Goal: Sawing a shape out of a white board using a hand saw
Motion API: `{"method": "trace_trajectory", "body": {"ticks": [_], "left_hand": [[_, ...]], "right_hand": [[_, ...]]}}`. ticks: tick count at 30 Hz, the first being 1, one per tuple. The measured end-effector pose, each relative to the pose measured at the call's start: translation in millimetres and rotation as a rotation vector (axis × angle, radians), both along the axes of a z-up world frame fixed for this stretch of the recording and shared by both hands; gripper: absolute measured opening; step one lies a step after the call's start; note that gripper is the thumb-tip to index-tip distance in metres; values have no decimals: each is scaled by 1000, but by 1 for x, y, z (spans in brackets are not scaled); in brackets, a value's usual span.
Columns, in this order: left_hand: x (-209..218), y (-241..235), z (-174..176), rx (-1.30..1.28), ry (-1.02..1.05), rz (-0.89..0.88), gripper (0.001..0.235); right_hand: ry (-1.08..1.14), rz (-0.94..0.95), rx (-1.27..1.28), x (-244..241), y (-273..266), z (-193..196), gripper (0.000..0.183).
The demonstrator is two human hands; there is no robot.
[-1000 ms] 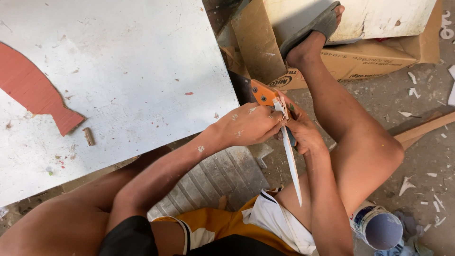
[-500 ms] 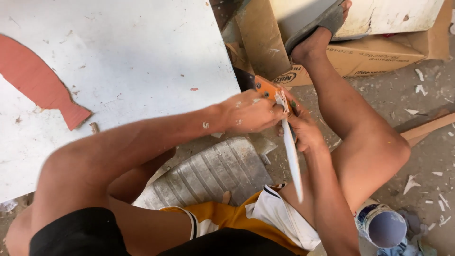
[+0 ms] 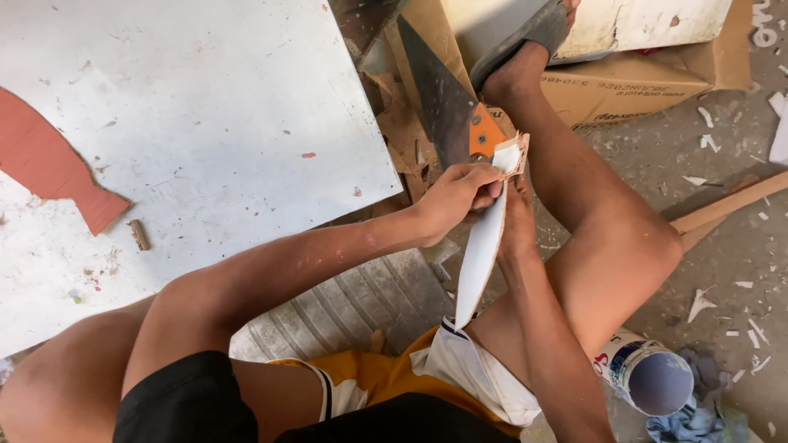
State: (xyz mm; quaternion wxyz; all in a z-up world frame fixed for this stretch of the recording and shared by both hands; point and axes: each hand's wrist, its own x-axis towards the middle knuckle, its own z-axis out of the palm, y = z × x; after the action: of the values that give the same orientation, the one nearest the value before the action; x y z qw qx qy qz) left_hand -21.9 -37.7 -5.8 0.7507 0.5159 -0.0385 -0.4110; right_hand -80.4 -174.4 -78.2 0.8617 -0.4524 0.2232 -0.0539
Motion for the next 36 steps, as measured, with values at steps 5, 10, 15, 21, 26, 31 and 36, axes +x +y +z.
{"method": "trace_trajectory", "body": {"ticks": [5, 10, 15, 21, 26, 31, 36], "left_hand": [[7, -14, -14, -25, -91, -2, 34], [8, 3, -4, 313, -1301, 5, 20], [-3, 0, -27, 713, -1832, 175, 7], [-1, -1, 0, 812, -1793, -16, 17], [21, 19, 25, 414, -484, -143, 35], [46, 35, 17, 236, -964, -267, 24], [36, 29, 11, 321, -1119, -399, 19]], "right_hand": [[33, -30, -47, -1, 10, 44, 22], [69, -84, 31, -9, -11, -16, 12], [78, -109, -17, -5, -45, -101, 10], [155, -58, -142, 12, -1, -4, 23], [15, 130, -252, 19, 16, 31, 40], [-64, 121, -306, 16, 18, 28, 38], [115, 122, -613, 16, 45, 90, 54]]}}
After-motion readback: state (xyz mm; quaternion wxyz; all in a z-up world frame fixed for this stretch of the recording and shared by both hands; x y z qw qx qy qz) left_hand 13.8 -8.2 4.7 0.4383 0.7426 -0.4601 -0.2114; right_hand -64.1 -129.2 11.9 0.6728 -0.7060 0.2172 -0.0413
